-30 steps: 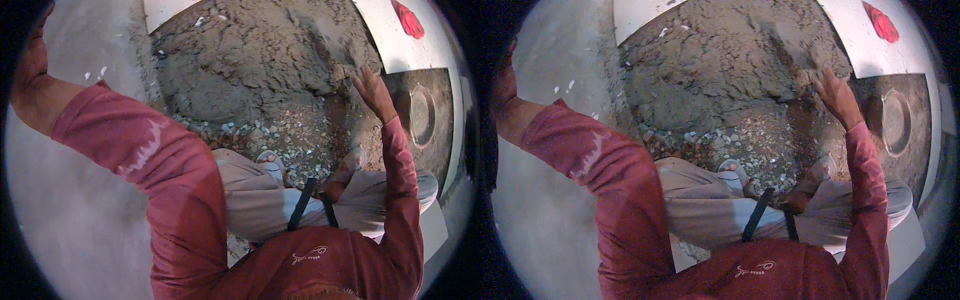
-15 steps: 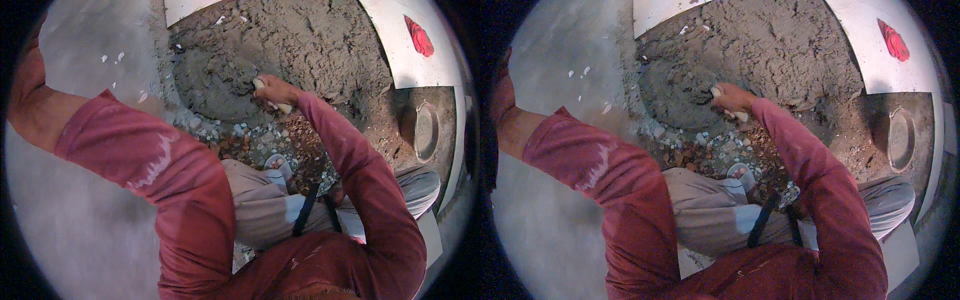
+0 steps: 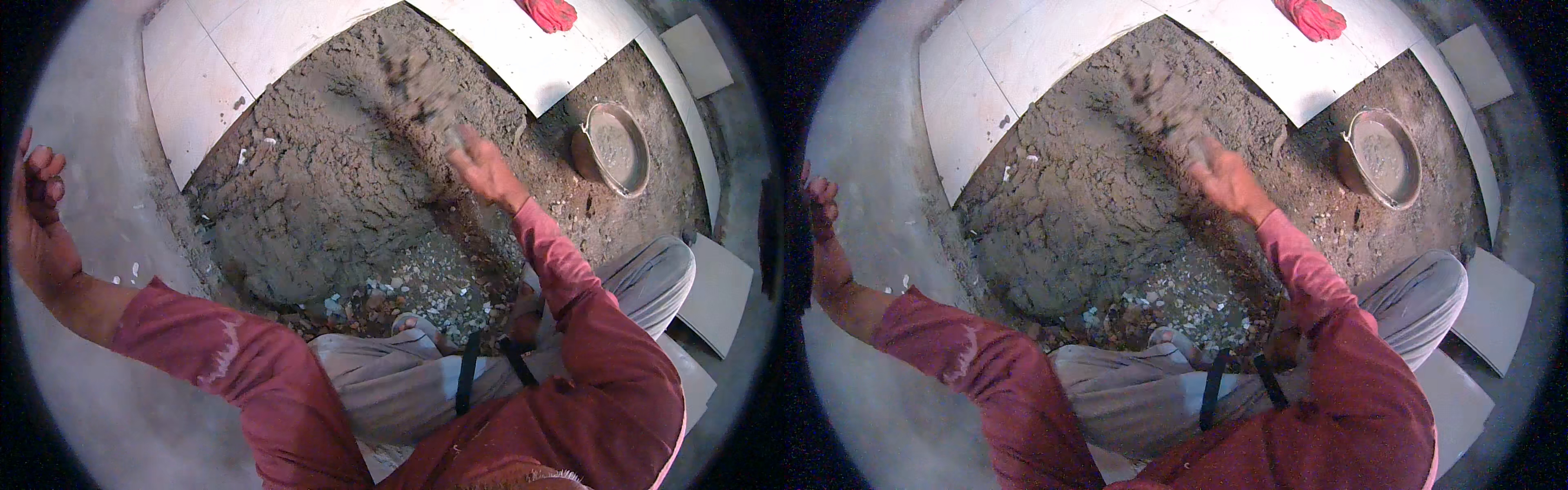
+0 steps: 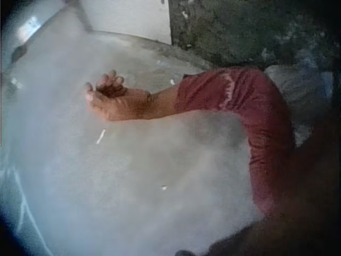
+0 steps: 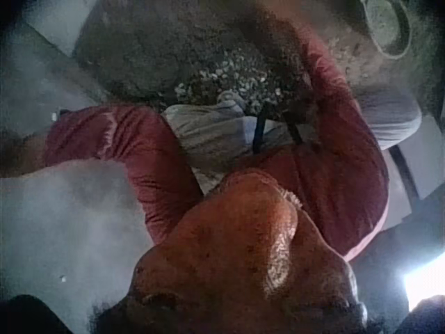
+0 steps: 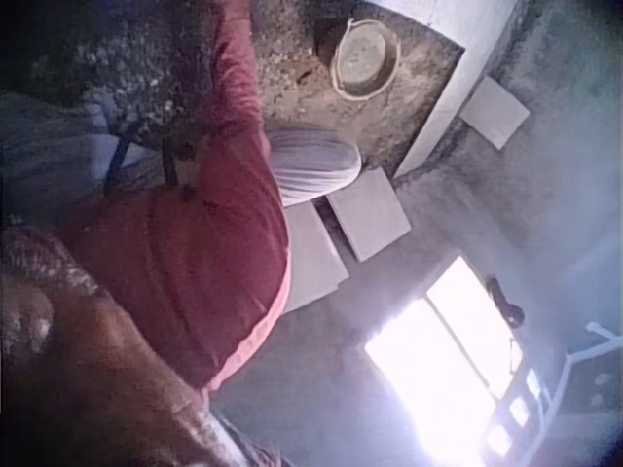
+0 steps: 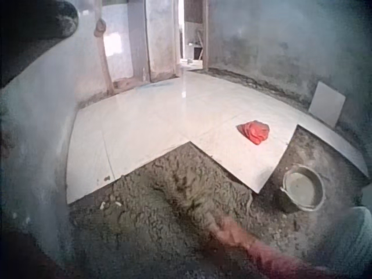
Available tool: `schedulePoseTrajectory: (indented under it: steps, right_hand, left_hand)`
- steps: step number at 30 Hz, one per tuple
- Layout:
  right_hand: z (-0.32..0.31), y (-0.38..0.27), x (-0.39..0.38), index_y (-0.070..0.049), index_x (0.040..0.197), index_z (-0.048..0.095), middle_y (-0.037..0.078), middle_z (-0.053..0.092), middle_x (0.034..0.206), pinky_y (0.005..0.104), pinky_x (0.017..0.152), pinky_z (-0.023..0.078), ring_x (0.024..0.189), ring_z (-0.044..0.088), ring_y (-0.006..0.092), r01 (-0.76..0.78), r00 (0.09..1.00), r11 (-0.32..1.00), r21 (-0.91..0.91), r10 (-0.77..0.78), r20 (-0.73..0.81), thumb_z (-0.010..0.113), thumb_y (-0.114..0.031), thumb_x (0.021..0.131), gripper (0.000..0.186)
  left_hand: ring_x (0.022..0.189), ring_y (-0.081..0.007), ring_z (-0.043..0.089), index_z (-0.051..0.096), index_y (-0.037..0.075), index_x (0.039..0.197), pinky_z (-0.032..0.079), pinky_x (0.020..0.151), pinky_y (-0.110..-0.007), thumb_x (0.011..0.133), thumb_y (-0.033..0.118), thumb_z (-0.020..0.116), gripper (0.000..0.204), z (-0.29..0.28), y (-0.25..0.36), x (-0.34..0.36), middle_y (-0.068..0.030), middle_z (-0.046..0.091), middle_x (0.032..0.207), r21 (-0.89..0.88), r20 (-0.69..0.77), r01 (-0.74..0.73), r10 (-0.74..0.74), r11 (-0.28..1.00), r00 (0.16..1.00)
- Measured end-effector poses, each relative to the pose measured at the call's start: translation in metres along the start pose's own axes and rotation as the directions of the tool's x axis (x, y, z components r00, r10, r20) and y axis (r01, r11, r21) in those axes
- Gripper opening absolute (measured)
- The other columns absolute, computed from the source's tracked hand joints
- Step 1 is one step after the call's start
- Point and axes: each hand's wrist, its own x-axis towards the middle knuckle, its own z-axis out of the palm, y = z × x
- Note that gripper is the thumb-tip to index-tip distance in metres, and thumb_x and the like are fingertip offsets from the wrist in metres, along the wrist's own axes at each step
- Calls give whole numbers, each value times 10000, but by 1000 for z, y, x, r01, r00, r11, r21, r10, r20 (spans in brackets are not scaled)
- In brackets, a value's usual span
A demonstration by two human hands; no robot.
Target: The person takes a bucket of mortar through a window, pours it onto the floor, and spreads it with a trowel.
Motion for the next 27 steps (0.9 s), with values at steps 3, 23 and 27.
schedulePoseTrajectory:
  steps: [3,23,27]
  right_hand:
    - [-18,44,24,-78,1392,382,178,564,1074,464,657,529,816,652,323,-16,961,875,-485,-120,-249,629,-245,854,615]
    - [10,103,148,-60,1001,489,30,471,672,312,406,439,486,441,145,-96,833,3,995,548,79,514,-222,974,166]
    - [4,110,55,-121,1049,455,-4,453,664,281,398,401,488,427,118,-54,770,-180,982,619,156,511,-280,979,183]
  left_hand:
    - [840,-146,609,625,3,1218,454,715,-254,1004,232,497,339,-31,-35,22,-74,660,963,29,116,177,-179,984,977]
    - [822,-108,568,585,-23,1260,382,696,-227,1008,300,522,414,33,-15,19,-27,616,897,38,192,157,-161,987,968]
    - [832,-108,572,585,-18,1265,386,709,-231,1010,298,516,412,51,-24,21,-31,621,916,44,158,266,-270,963,950]
